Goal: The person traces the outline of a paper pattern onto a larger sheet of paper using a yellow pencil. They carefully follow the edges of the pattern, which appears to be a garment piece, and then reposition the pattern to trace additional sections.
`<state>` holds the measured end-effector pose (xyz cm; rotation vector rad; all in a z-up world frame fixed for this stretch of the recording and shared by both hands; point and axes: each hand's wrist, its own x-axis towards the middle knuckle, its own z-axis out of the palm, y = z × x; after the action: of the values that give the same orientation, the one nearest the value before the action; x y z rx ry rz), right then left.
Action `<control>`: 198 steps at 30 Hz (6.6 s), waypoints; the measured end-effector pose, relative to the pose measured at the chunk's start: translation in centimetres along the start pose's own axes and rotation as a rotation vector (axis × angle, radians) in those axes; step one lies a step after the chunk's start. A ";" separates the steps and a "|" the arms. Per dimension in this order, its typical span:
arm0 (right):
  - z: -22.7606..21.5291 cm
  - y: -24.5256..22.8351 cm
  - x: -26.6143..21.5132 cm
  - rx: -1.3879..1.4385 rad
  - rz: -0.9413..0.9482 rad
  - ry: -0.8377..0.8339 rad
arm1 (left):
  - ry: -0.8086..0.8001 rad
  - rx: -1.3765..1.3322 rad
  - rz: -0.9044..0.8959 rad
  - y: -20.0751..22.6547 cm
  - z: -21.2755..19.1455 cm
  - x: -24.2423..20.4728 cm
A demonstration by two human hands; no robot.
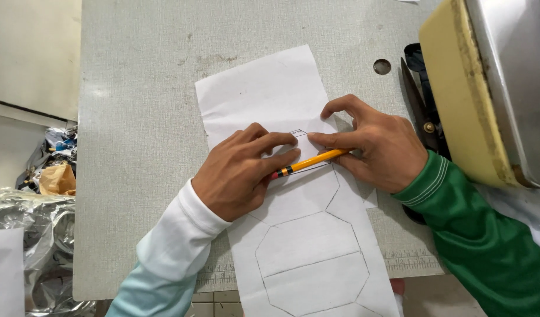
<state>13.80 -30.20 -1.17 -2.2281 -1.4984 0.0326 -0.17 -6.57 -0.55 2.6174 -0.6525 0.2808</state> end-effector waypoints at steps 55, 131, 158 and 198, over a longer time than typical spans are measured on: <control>-2.7 -2.0 0.4 0.179 0.025 0.180 | -0.030 0.129 0.006 1.0 0.0 0.2; -4.5 -4.0 -0.4 0.159 0.095 0.011 | -0.003 0.161 -0.011 0.8 1.1 -0.1; 1.8 -4.7 1.3 0.223 -0.085 0.077 | 0.083 -0.298 -0.245 0.7 0.0 0.3; 1.7 -7.2 1.4 -0.229 -0.312 0.124 | 0.038 0.347 0.001 -2.0 1.0 -1.2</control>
<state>7.62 -26.20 0.31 -2.0911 -1.8379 -0.3854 -0.17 -4.96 -2.50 2.9309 -0.6410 0.4807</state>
